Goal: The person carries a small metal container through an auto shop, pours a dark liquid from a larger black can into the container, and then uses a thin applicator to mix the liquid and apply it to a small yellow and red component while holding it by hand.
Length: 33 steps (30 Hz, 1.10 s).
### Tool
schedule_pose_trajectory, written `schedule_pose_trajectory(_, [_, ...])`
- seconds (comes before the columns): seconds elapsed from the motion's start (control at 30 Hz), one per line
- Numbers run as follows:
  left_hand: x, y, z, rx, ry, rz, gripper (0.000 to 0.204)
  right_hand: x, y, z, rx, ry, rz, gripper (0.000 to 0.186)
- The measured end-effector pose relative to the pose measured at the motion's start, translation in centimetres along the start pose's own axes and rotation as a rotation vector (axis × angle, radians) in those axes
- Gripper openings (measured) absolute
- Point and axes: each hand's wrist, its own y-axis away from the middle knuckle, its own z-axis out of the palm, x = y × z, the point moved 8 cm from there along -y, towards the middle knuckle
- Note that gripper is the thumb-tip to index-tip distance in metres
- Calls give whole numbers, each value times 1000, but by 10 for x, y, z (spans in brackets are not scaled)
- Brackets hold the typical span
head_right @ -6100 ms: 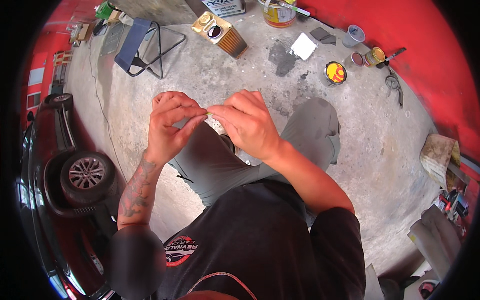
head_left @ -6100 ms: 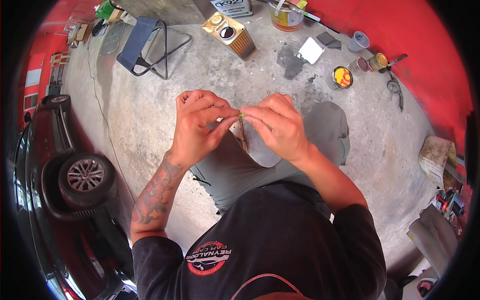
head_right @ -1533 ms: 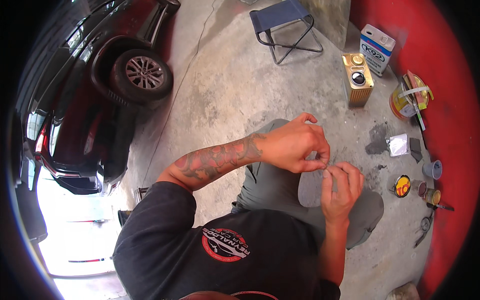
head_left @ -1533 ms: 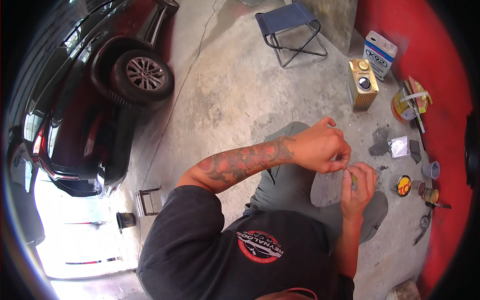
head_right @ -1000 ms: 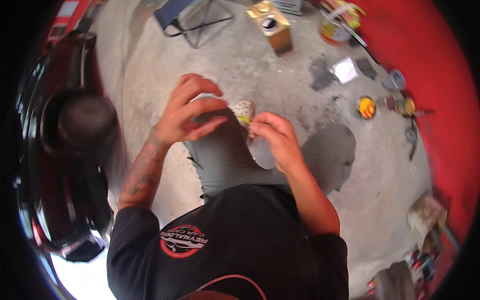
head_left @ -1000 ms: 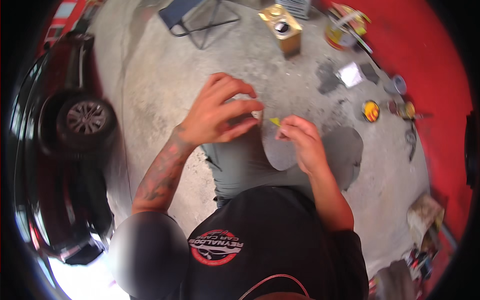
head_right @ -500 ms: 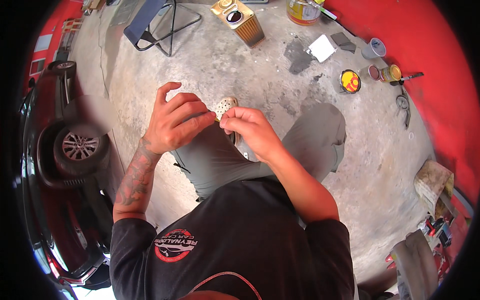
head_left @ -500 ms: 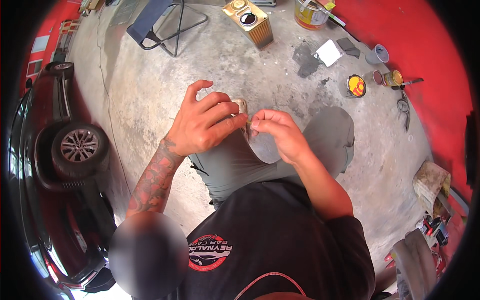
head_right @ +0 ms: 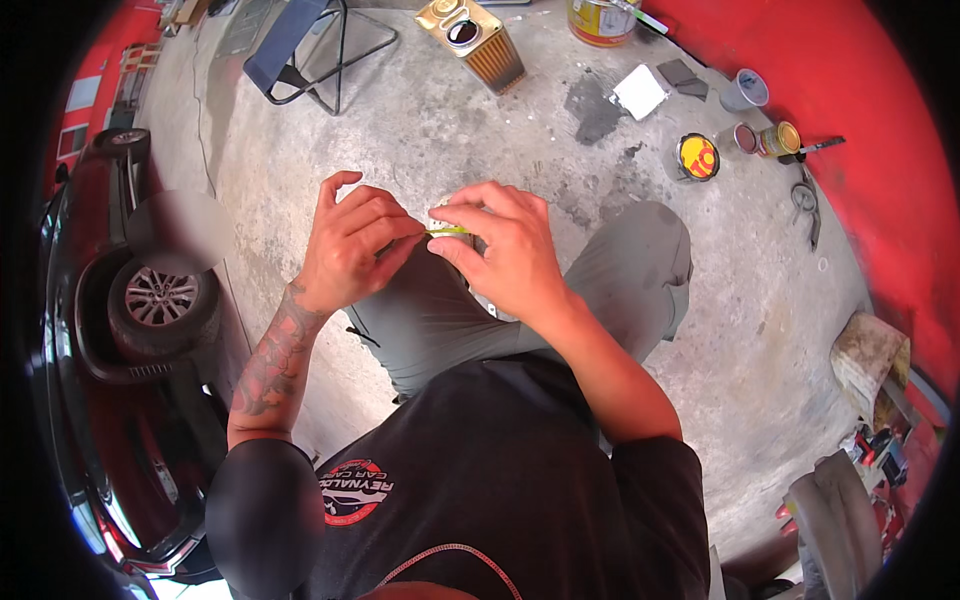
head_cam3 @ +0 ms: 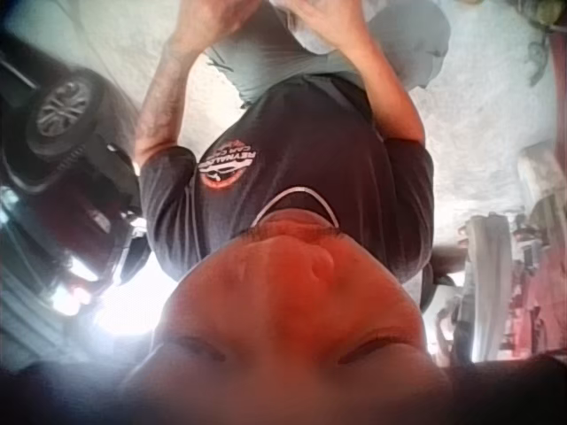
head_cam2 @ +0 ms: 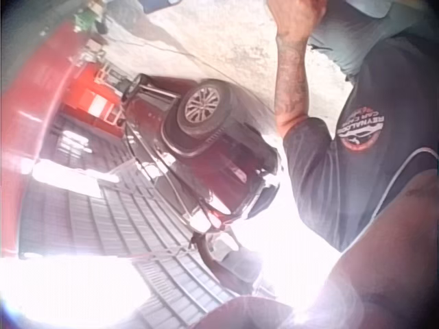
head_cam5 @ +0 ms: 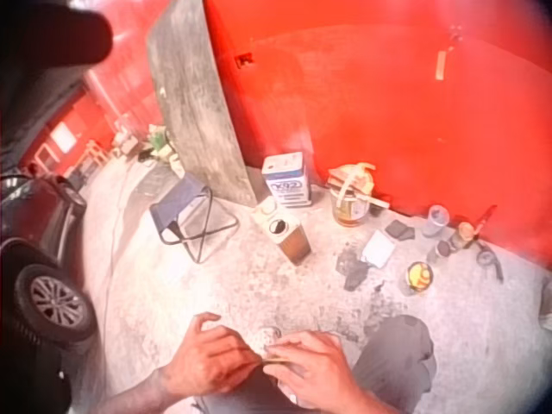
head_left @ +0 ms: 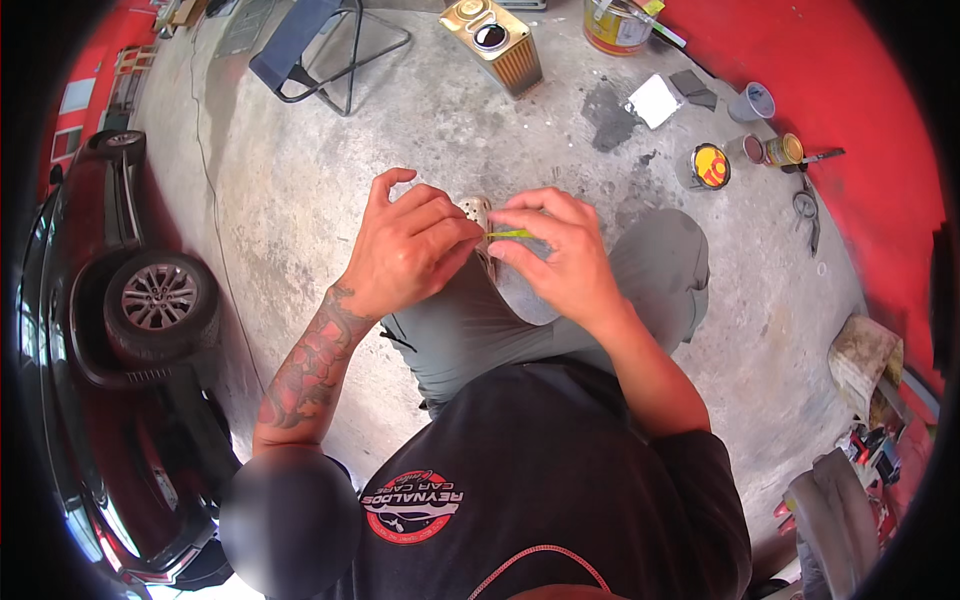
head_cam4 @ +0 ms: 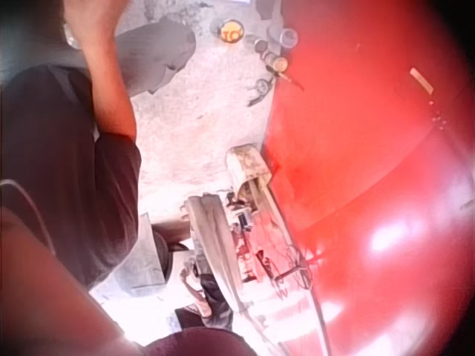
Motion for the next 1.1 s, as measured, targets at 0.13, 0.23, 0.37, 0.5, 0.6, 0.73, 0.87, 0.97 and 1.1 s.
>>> schedule_pose_trajectory(0.13, [-1,0,-2,13,15,-28,23,-5,1,6,-13,133,-43,13])
schedule_pose_trajectory(0.23, [-5,-1,2,-26,71,-86,22,-8,1,4,26,178,-73,9])
schedule_pose_trajectory(0.37, [-14,2,10,-41,252,-248,16,-23,3,-3,148,343,-254,13])
schedule_pose_trajectory(0.5, [-24,6,22,-135,487,-458,6,-30,6,-5,179,419,-329,19])
schedule_pose_trajectory(0.6, [-28,11,31,-194,648,-629,4,-31,5,-8,227,436,-324,21])
schedule_pose_trajectory(0.73, [-30,17,35,-254,704,-801,7,-30,5,-8,224,409,-265,19])
schedule_pose_trajectory(0.87, [-32,22,34,-290,722,-863,8,-19,3,-9,182,294,-118,14])
schedule_pose_trajectory(0.97, [-38,23,29,-250,824,-796,10,9,4,-6,74,2,104,8])
schedule_pose_trajectory(1.1, [-43,6,-2,-25,456,-444,19,35,10,9,-126,-496,430,7])
